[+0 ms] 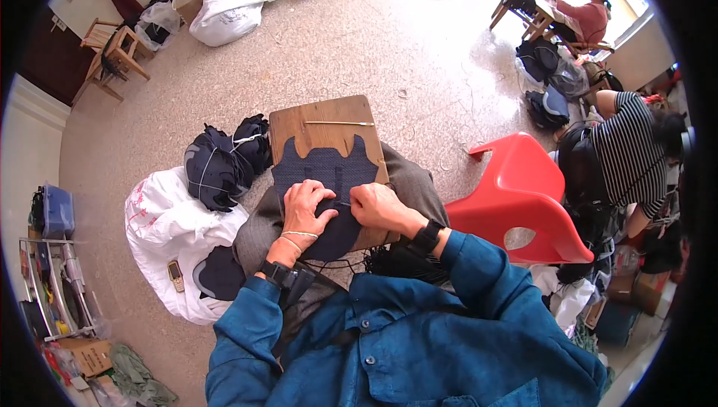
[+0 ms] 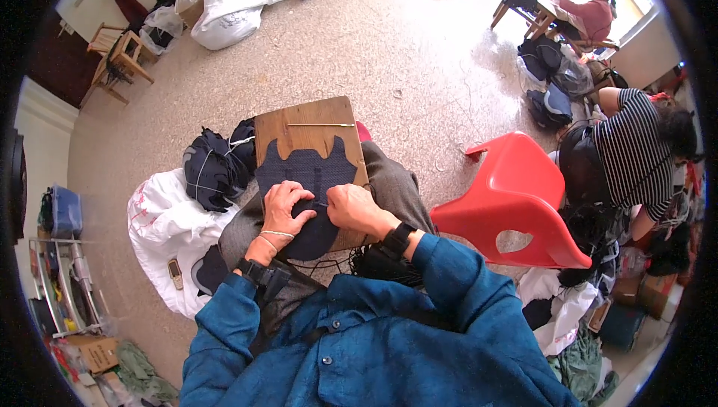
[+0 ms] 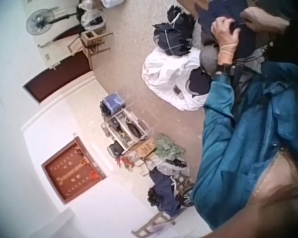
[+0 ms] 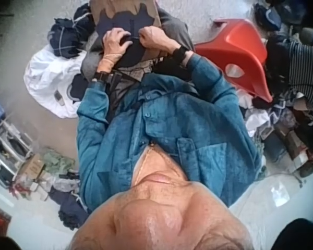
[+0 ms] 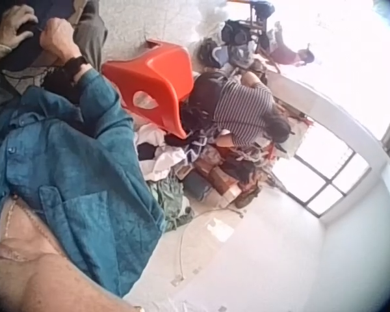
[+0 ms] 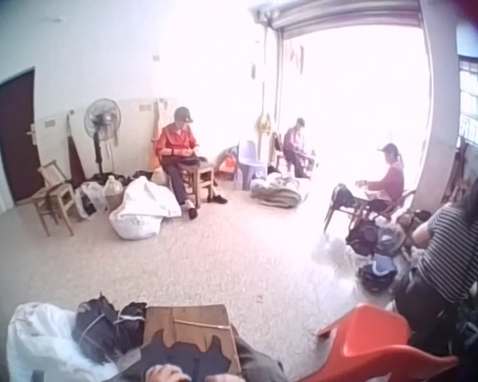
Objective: The recorder is hand-sewing and threading components of a shoe upper using a needle and thread.
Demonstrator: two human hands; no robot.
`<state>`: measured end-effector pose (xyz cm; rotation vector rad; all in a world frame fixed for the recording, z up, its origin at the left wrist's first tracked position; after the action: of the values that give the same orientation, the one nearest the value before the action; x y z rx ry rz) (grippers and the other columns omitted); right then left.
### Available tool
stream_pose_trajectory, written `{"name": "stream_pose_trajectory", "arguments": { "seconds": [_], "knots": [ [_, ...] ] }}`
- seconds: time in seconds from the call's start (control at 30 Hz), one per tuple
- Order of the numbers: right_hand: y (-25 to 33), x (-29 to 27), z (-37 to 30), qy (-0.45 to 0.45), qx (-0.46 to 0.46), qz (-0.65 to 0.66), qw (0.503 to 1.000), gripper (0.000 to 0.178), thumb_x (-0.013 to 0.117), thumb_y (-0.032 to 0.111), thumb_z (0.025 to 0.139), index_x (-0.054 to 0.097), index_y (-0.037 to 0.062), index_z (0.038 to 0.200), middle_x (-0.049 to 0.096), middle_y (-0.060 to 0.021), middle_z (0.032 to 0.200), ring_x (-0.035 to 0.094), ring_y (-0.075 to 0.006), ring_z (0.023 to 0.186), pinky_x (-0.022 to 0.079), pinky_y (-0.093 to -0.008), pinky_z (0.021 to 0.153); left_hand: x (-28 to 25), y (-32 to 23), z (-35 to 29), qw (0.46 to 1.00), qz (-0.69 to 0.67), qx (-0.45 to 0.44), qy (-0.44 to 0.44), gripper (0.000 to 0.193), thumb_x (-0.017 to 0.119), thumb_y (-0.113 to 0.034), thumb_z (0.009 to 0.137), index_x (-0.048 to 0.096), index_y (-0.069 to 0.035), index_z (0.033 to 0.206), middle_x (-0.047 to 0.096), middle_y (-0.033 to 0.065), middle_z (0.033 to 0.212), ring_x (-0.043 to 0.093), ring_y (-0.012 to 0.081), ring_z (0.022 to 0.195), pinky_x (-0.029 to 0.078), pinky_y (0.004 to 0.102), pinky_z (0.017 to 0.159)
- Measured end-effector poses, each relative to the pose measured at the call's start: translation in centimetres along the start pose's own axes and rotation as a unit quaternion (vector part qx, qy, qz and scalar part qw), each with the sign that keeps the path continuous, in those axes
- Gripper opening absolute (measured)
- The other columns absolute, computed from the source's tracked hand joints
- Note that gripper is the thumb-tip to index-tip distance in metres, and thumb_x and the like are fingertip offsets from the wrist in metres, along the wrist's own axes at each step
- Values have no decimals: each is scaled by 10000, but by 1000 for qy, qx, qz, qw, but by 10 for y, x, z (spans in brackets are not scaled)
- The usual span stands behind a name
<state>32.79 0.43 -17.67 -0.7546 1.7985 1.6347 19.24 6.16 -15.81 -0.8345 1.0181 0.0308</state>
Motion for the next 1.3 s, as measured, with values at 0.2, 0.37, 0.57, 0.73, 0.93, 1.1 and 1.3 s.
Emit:
{"name": "stream_pose_trajectory", "arguments": {
  "seconds": [0.2, 0.37, 0.57, 0.73, 0.93, 1.1, 1.3],
  "knots": [
    [8, 4, 3, -23, -61, -42, 997, 133, 591, 128, 834, 661, 17, 852, 680, -234, 808, 682, -418, 812, 539, -504, 700, 0, 3, 2, 1000, 10, -2, -2, 356, 834, -187, 639, 699, -140, 965, 576, 26, 1037, 544, 257, 1031, 406, 397, 945],
    [26, 16, 11, -16, -63, -94, 993, 106, 618, 119, 838, 631, 22, 879, 677, -209, 830, 678, -408, 809, 539, -495, 685, 4, 10, 3, 1000, 5, -17, 4, 363, 851, -159, 627, 699, -155, 956, 576, 19, 1063, 537, 256, 1056, 393, 411, 971],
    [14, -4, -9, -100, -105, -27, 989, 121, 600, 140, 876, 591, 20, 867, 644, -197, 808, 648, -409, 778, 510, -509, 688, 0, 9, 0, 1000, -7, -5, -18, 350, 843, -187, 629, 698, -139, 943, 592, 28, 1011, 554, 264, 1004, 423, 393, 912],
    [16, 14, -1, -70, -53, -56, 995, 107, 593, 121, 861, 597, 16, 839, 663, -212, 828, 669, -420, 798, 535, -506, 703, 2, 8, 1, 1000, 1, -9, -24, 331, 840, -180, 640, 700, -141, 937, 594, 26, 1001, 558, 263, 998, 426, 395, 917],
    [19, 3, -12, -76, -32, 33, 996, 113, 646, 123, 852, 615, 28, 905, 660, -193, 872, 661, -393, 866, 530, -485, 749, 0, 14, 0, 999, -36, -17, -5, 293, 832, -135, 650, 705, -136, 913, 594, 27, 1010, 552, 261, 1003, 426, 403, 933],
    [11, 6, -15, -103, -11, 51, 993, 94, 645, 118, 864, 647, 37, 911, 649, -175, 870, 653, -384, 874, 522, -472, 766, -1, 12, 4, 999, -41, -6, -8, 263, 823, -112, 656, 714, -110, 895, 610, 38, 977, 568, 263, 967, 446, 386, 898],
    [13, 12, -9, -127, 16, 43, 991, 119, 629, 111, 879, 680, 24, 942, 665, -177, 865, 661, -374, 874, 528, -440, 769, 0, 18, 2, 998, -55, -3, -32, 233, 824, -103, 647, 706, -111, 847, 614, 36, 954, 570, 261, 947, 444, 387, 882]
  ]
}}
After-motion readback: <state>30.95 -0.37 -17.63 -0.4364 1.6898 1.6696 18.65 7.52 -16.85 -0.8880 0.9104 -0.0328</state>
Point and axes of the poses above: each hand's wrist, its own z-axis towards the middle knuckle, its own x-axis out of the palm, y = z × x, the point moved 8 cm from there along z, towards the middle knuckle
